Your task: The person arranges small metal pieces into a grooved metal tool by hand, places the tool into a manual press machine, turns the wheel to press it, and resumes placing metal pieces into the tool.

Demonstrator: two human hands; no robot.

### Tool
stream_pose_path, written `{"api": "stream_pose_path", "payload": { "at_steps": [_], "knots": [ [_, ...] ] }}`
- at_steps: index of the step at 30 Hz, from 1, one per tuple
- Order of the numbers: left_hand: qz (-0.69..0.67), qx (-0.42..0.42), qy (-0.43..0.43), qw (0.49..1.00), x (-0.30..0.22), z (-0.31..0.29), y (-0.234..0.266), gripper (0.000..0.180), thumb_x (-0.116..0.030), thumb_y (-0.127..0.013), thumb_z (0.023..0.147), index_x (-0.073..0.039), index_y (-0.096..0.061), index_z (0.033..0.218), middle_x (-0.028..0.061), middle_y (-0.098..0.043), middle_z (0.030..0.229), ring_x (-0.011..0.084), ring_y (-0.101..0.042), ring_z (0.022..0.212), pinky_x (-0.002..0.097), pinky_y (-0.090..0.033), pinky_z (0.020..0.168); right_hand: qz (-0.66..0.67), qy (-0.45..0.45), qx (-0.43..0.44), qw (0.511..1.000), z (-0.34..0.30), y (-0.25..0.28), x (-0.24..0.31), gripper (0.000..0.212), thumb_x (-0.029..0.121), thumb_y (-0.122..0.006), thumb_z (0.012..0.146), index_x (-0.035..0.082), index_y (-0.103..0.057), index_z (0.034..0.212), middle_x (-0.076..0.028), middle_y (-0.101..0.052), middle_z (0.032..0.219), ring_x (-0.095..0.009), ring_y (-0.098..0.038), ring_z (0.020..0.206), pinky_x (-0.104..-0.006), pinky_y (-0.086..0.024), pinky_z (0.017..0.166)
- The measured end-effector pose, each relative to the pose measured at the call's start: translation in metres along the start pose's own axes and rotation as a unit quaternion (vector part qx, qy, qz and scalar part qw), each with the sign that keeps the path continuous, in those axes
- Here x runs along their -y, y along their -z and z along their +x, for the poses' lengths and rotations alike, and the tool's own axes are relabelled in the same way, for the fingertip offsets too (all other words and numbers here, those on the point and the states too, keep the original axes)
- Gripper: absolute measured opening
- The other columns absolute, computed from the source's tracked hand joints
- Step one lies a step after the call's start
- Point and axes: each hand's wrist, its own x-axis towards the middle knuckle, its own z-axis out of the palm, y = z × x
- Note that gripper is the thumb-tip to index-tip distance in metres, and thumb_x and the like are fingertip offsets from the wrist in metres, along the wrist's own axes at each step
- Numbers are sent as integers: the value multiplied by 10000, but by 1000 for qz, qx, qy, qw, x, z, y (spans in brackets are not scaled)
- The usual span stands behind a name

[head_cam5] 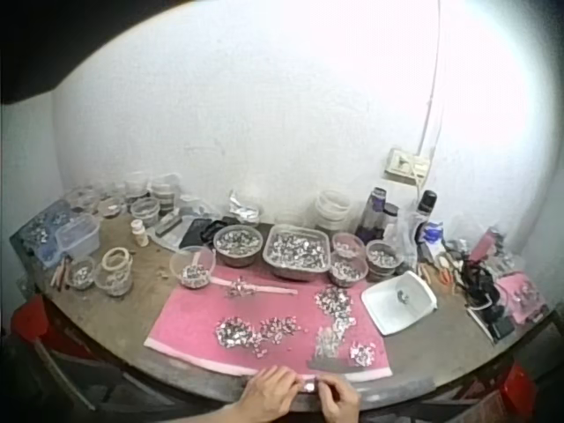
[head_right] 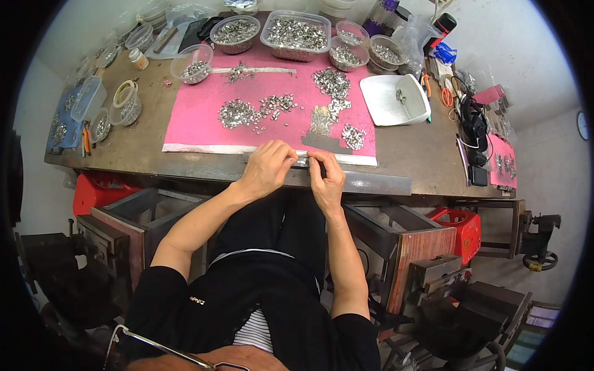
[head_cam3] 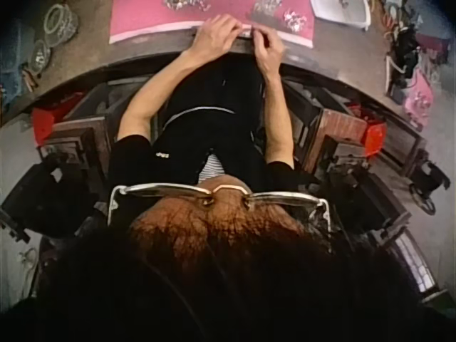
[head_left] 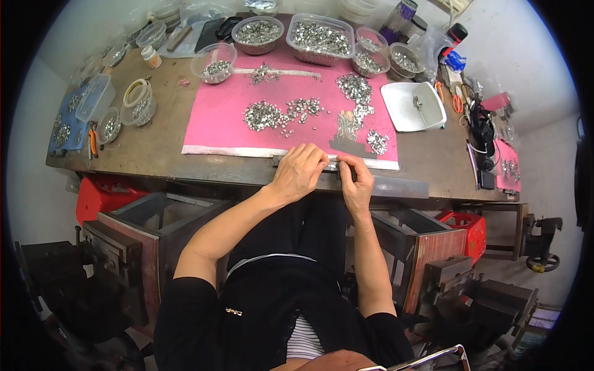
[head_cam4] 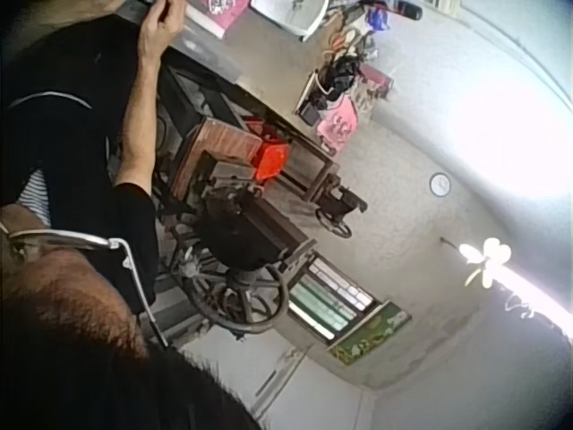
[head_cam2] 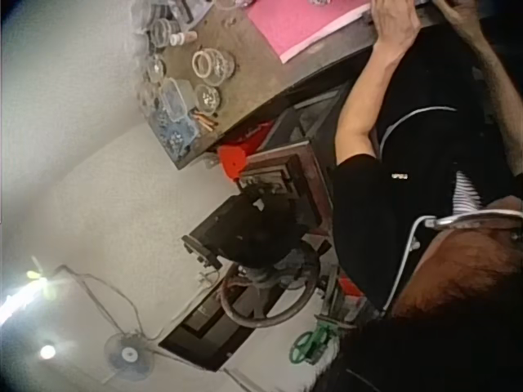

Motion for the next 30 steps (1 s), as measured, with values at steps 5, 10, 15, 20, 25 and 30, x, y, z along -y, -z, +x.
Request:
{"api": "stream_pose_path", "payload": {
  "at_steps": [5, 10, 15, 20, 25, 30],
  "knots": [
    [35, -3, -38, 999, -6, -1, 3, 88, -41, -669, 886, -28, -608, 948, 113, -608, 896, 331, -602, 831, 433, -478, 744, -37, 36, 10, 999, 8, 0, 5, 135, -26, -665, 911, 1, -706, 1037, -124, -694, 962, -250, -681, 873, -339, -527, 789],
    [50, 11, -46, 998, -11, 0, 1, 98, -35, -677, 879, -26, -605, 946, 118, -607, 898, 339, -605, 838, 434, -486, 741, -121, 107, 42, 986, 46, 0, -4, 153, -17, -694, 877, 16, -720, 1024, -124, -632, 911, -298, -623, 832, -391, -502, 752],
    [-6, 9, 2, 1000, -8, -4, -2, 131, -41, -706, 858, -30, -613, 950, 122, -617, 918, 341, -613, 876, 443, -493, 785, -220, 148, 94, 960, 69, -9, -15, 152, 64, -747, 850, 55, -755, 1001, -107, -586, 852, -294, -578, 865, -418, -474, 783],
    [34, -16, -20, 999, -8, -10, 10, 232, -44, -729, 850, -38, -641, 1064, 124, -663, 1019, 344, -620, 964, 476, -473, 914, -253, 138, 108, 951, 71, -12, -19, 149, 98, -762, 836, 80, -762, 984, -102, -586, 849, -293, -574, 878, -419, -474, 795],
    [45, -45, -19, 998, -5, -20, 8, 321, -43, -740, 845, -28, -634, 1148, 137, -678, 1070, 355, -627, 1009, 481, -458, 975, -247, 143, 103, 953, 70, -11, -15, 109, 87, -759, 836, 51, -731, 935, -106, -594, 844, -299, -575, 848, -423, -475, 778],
    [18, -60, -12, 998, -2, -21, 6, 321, -30, -752, 821, -20, -625, 1116, 154, -669, 1045, 366, -626, 951, 473, -472, 899, -26, 27, 135, 990, 43, -1, 21, 63, -1, -698, 880, -7, -643, 910, -124, -633, 864, -289, -604, 828, -388, -484, 767]
  ]
}}
